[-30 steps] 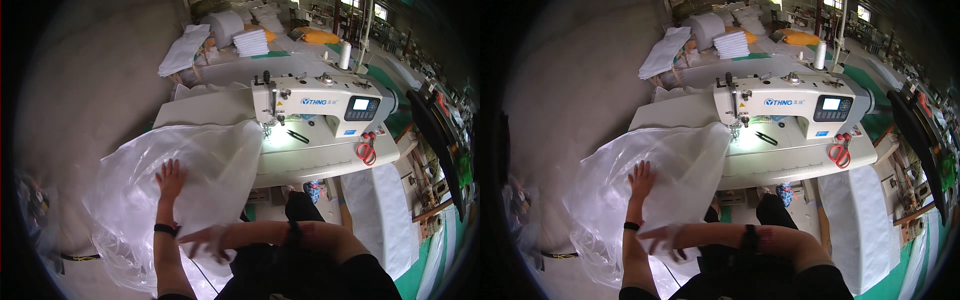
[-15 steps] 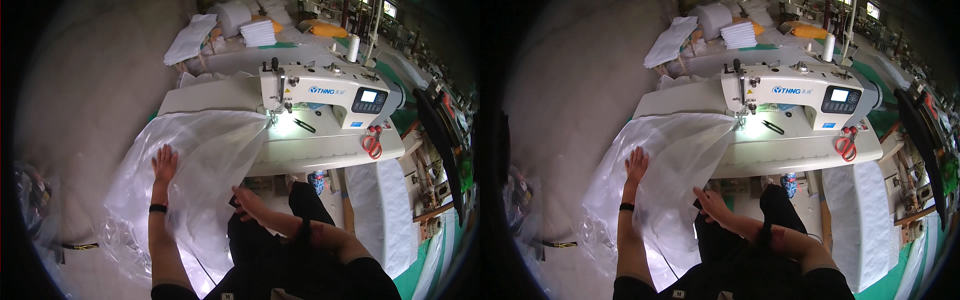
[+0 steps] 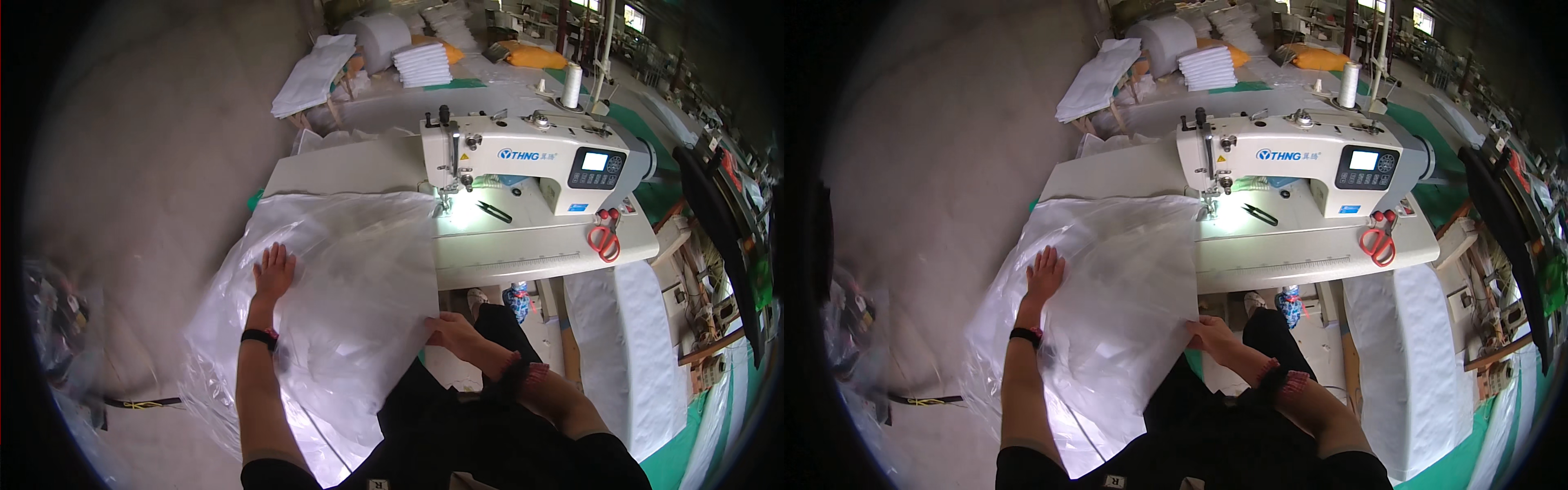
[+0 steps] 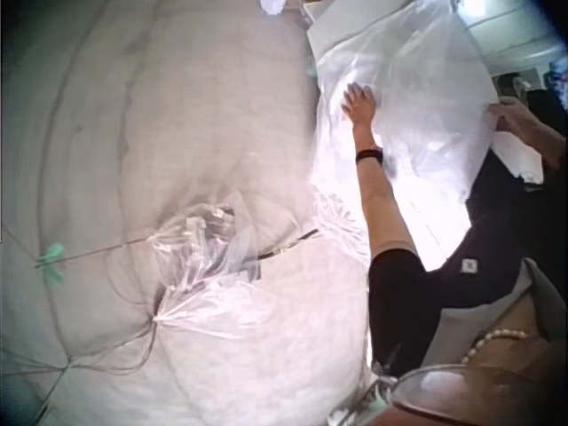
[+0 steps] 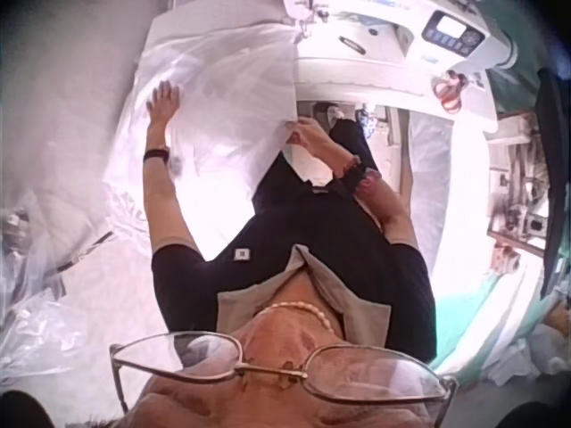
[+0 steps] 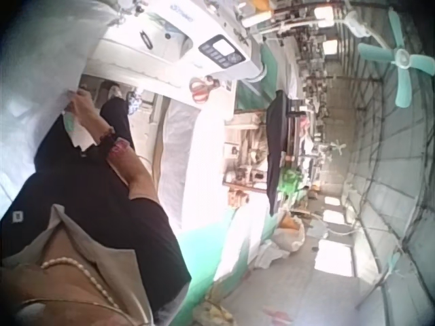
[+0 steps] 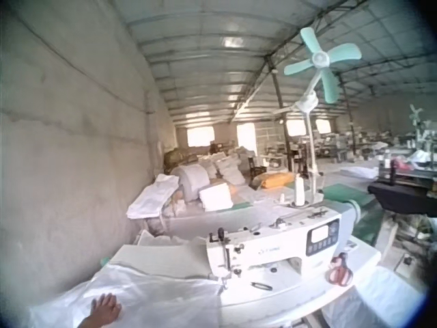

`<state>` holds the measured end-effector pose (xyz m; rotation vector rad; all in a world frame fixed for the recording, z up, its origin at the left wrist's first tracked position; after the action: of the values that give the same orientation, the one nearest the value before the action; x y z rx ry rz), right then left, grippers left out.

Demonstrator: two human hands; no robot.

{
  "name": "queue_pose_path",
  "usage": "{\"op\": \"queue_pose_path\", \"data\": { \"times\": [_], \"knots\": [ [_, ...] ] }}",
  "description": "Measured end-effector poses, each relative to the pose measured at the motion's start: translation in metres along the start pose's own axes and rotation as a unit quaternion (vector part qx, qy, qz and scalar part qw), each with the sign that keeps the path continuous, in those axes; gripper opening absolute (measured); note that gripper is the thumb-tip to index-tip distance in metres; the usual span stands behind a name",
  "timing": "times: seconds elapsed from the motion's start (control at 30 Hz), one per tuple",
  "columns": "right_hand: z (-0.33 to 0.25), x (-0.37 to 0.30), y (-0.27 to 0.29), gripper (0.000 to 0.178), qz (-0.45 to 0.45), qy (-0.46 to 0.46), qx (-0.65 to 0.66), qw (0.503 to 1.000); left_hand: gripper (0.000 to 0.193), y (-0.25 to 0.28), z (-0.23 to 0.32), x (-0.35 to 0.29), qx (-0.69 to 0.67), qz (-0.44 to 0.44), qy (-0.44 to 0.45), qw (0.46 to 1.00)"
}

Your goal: The recorder is sewing large white plastic sheets using an industrial sewing machine.

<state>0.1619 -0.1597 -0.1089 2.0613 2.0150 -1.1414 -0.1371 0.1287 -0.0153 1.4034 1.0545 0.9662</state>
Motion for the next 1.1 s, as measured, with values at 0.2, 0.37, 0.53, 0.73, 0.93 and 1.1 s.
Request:
{"op": "queue_pose_path", "data": {
  "times": [0.2, 0.37, 0.53, 0.73, 0.93, 1.1],
  "knots": [
    [0.017, -0.013, -0.02, 0.045, -0.109, -0.008, -0.109, 0.988, 0.041, 0.069, 0.074, 0.014, -0.084, -0.06, -0.211, 0.972],
    [0.023, -0.001, -0.05, 0.044, -0.095, 0.095, -0.151, 0.979, 0.046, 0.1, 0.248, 0.013, -0.343, -0.007, -0.367, 0.865],
    [0.035, -0.047, -0.034, 0.036, -0.243, -0.011, -0.299, 0.923, 0.056, 0.051, 0.325, 0.022, -0.053, 0.009, -0.214, 0.975],
    [0.006, -0.124, 0.135, 0.039, -0.104, 0.028, -0.129, 0.986, 0.054, 0.035, 0.329, 0.029, 0.024, 0.126, -0.246, 0.961],
    [0.064, -0.408, 0.476, 0.035, 0.768, 0.073, -0.149, 0.618, 0.036, 0.002, 0.328, 0.055, 0.054, 0.228, -0.328, 0.915],
    [0.218, -0.594, 0.505, 0.031, 0.875, -0.304, -0.128, 0.355, 0.04, -0.012, 0.317, 0.07, 0.152, 0.213, -0.355, 0.897]
  ]
}}
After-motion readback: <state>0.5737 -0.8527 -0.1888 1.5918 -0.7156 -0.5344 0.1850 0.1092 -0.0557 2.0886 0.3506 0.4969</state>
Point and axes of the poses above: each hand's wrist, its own x-axis towards the middle knuckle, its own y-axis out of the back of the hand, z = x × y, the point moved 8 cm from there along x, towards the middle knuckle, and after that the axes turned 2 degrees about -y, right-handed, at the moved point
